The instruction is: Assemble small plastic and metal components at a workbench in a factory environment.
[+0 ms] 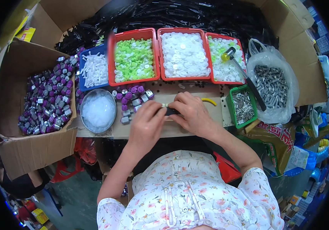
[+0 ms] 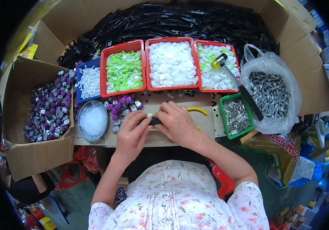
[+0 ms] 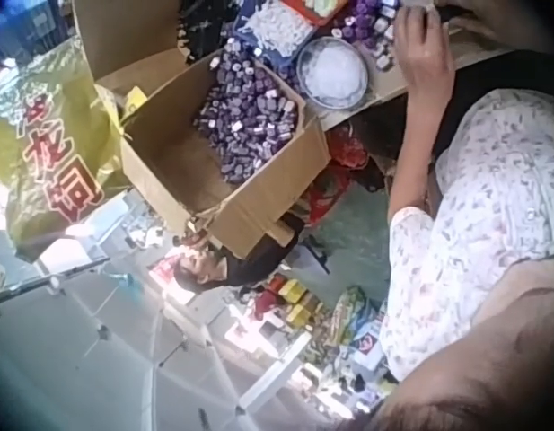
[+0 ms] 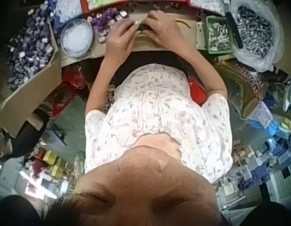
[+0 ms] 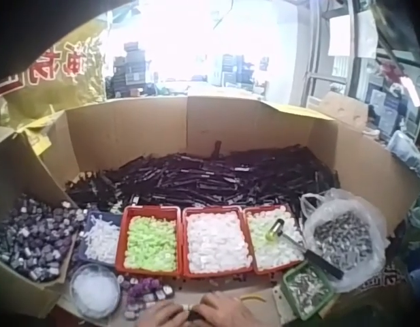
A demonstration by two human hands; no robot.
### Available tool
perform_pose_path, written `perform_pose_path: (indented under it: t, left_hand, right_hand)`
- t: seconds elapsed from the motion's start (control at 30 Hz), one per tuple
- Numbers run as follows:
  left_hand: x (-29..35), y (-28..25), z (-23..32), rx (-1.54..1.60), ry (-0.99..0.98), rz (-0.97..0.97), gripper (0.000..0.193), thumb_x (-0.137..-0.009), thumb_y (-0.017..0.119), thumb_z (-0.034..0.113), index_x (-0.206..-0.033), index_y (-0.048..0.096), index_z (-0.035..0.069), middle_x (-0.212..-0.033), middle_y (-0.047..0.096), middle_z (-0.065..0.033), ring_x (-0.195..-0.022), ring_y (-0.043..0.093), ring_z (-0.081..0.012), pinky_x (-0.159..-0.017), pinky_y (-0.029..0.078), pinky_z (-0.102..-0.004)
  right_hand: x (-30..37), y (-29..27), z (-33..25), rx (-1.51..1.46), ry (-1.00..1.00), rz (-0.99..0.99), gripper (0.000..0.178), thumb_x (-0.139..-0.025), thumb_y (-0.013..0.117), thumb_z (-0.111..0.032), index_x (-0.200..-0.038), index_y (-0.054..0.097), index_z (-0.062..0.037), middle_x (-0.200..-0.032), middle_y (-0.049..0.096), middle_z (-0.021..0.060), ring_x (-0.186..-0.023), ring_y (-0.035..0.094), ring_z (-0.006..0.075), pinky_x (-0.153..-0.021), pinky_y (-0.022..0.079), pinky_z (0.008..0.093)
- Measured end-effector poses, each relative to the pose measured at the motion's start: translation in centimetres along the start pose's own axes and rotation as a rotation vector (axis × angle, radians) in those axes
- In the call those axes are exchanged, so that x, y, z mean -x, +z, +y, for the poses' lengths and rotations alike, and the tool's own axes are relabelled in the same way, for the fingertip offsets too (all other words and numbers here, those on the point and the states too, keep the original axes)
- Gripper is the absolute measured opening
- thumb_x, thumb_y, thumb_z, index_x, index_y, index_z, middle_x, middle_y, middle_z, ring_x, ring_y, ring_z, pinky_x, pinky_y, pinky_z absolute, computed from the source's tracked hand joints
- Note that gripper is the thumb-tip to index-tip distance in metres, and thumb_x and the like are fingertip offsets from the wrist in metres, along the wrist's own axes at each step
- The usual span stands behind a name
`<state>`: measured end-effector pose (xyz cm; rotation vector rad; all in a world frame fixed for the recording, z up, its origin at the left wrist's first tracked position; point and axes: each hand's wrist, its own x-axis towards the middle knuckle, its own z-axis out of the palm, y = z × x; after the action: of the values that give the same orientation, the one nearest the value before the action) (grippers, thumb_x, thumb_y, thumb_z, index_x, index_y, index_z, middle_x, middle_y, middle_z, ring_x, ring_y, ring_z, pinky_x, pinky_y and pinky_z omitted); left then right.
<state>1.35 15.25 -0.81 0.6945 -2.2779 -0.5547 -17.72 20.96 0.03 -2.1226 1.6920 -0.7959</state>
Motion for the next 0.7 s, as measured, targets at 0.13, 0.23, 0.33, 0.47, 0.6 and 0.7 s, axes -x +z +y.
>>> perform_pose_path:
  t: [0.13, 0.23, 0.33, 0.47, 0.6, 0.7]
  left_hand:
    - [0.3, 1.6, -0.2, -0.030, 0.148, -0.058, 0.030, -0.078, 0.073, 0.001, -0.106, 0.065, -0.007, -0.110, 0.062, -0.0175, -0.105, 0.061, -0.0357, -0.086, 0.050, -0.0444]
    - [0.6, 2.0, -0.7, -0.076, 0.211, -0.015, 0.030, -0.078, 0.073, -0.001, -0.106, 0.065, -0.009, -0.110, 0.062, -0.0181, -0.102, 0.062, -0.0342, -0.084, 0.051, -0.0440]
    - [0.5, 2.2, -1.0, -0.088, 0.237, -0.003, 0.029, -0.077, 0.074, -0.002, -0.104, 0.066, -0.009, -0.109, 0.063, -0.0181, -0.099, 0.063, -0.0331, -0.082, 0.052, -0.0426]
    - [0.5, 2.4, -1.1, -0.066, 0.238, 0.015, 0.029, -0.076, 0.075, -0.004, -0.104, 0.067, -0.007, -0.106, 0.063, -0.0175, -0.094, 0.065, -0.0339, -0.079, 0.054, -0.0419]
    - [0.7, 2.7, -1.3, -0.067, 0.252, 0.049, 0.030, -0.075, 0.075, -0.004, -0.104, 0.067, -0.006, -0.106, 0.064, -0.0173, -0.093, 0.065, -0.0342, -0.078, 0.055, -0.0417]
    - [0.6, 2.6, -1.4, -0.071, 0.260, 0.044, 0.029, -0.076, 0.074, -0.003, -0.103, 0.067, -0.007, -0.106, 0.064, -0.0173, -0.095, 0.065, -0.0336, -0.079, 0.054, -0.0414]
  right_hand:
    - [0.5, -0.8, 0.3, -0.007, 0.015, -0.002, 0.036, -0.074, 0.077, -0.013, -0.107, 0.066, -0.0033, -0.098, 0.059, 0.0111, -0.095, 0.059, 0.0295, -0.079, 0.046, 0.0422]
    - [1.1, -4.1, 1.9, 0.008, 0.033, 0.173, 0.037, -0.076, 0.076, -0.010, -0.110, 0.065, -0.0009, -0.106, 0.062, 0.0149, -0.096, 0.062, 0.0343, -0.082, 0.050, 0.0411]
    - [2.7, -9.2, 5.4, 0.315, 0.201, 0.418, 0.028, -0.082, 0.069, -0.004, -0.109, 0.063, 0.0018, -0.106, 0.062, 0.0189, -0.096, 0.063, 0.0369, -0.082, 0.051, 0.0412]
    - [5.9, -12.1, 9.1, 0.617, 0.397, 0.385, 0.024, -0.085, 0.067, -0.007, -0.107, 0.063, 0.0008, -0.099, 0.063, 0.0179, -0.090, 0.063, 0.0379, -0.078, 0.050, 0.0444]
    - [6.5, -12.5, 10.1, 0.632, 0.402, 0.357, 0.023, -0.086, 0.065, -0.007, -0.108, 0.062, 0.0003, -0.096, 0.063, 0.0179, -0.087, 0.063, 0.0380, -0.075, 0.050, 0.0448]
    - [6.2, -12.5, 9.2, 0.586, 0.361, 0.408, 0.022, -0.088, 0.062, -0.005, -0.109, 0.061, 0.0007, -0.094, 0.062, 0.0177, -0.083, 0.063, 0.0362, -0.073, 0.049, 0.0431]
